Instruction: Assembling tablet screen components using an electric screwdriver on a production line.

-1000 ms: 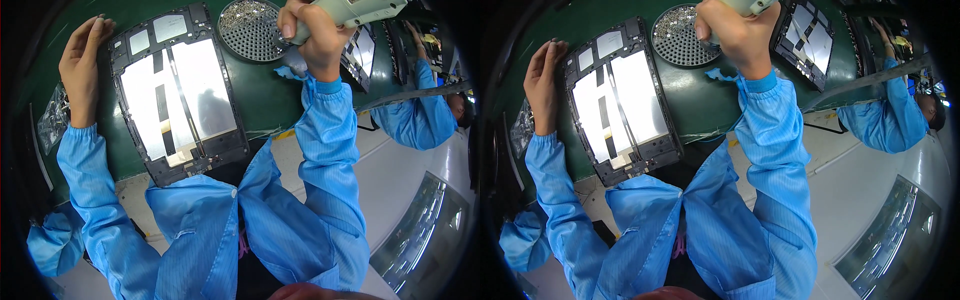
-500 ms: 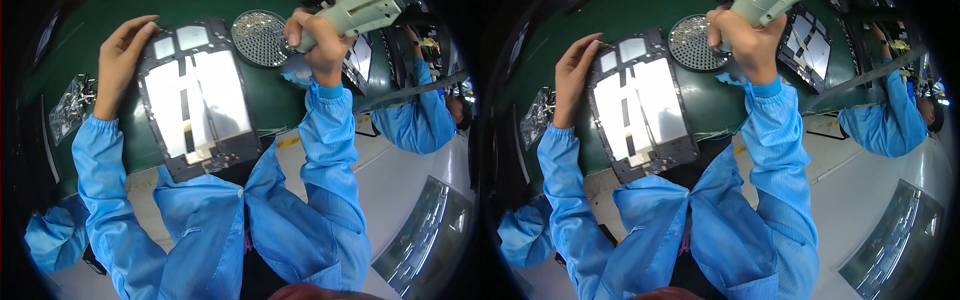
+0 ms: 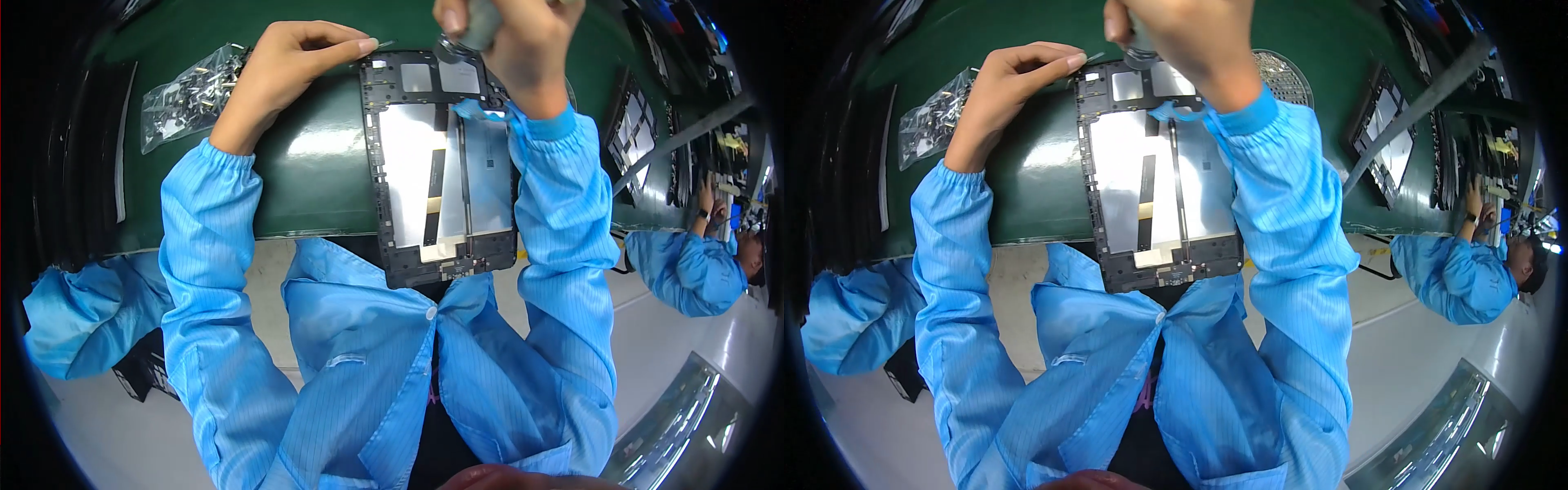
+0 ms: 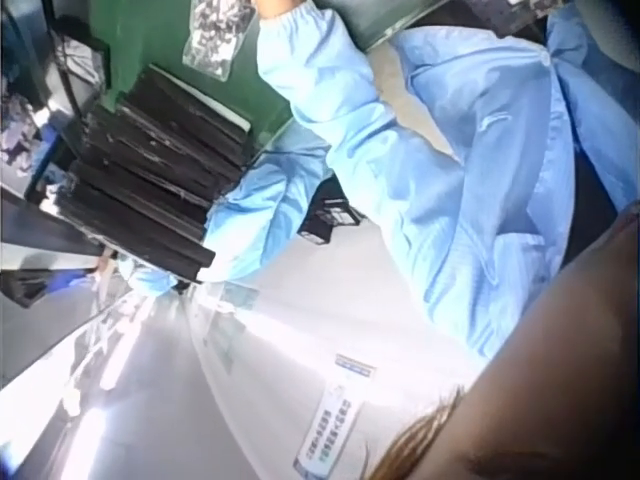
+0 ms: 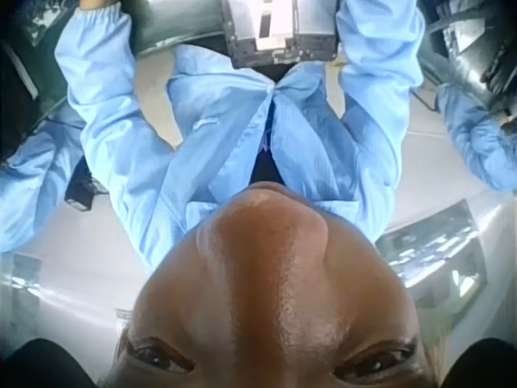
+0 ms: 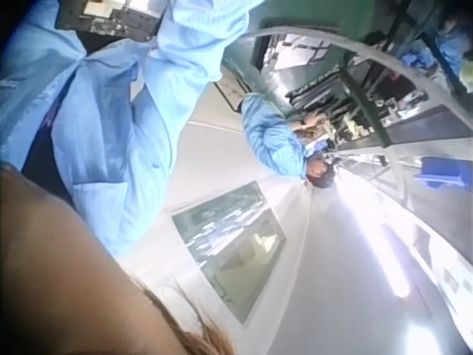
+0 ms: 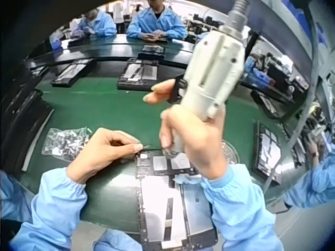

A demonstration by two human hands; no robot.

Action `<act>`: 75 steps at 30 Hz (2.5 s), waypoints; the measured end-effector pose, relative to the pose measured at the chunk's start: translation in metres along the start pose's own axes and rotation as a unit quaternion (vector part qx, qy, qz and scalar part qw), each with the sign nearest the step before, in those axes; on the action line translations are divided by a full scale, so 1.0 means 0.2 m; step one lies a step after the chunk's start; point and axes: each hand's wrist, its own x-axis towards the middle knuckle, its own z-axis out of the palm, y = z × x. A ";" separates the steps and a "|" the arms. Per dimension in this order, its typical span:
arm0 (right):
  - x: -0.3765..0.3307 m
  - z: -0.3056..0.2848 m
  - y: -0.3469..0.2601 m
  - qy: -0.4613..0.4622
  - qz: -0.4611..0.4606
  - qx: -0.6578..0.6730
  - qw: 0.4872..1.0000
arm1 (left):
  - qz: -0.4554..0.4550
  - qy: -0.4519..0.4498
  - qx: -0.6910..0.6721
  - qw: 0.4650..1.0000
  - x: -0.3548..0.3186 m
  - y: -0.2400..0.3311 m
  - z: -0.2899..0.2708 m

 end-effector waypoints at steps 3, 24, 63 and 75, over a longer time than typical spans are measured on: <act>0.06 0.08 0.08 -0.030 -0.025 0.040 0.998 | 0.012 -0.008 0.023 1.000 0.01 0.00 -0.01; 0.06 0.19 0.23 -0.049 -0.017 0.047 0.998 | 0.082 -0.037 0.058 0.994 0.04 -0.15 -0.06; 0.08 0.22 0.29 -0.082 -0.033 0.046 0.995 | 0.033 -0.028 -0.004 0.999 0.00 0.06 -0.05; 0.08 0.23 0.30 -0.047 -0.010 0.058 0.997 | 0.087 0.410 -0.187 0.889 -0.82 0.20 0.30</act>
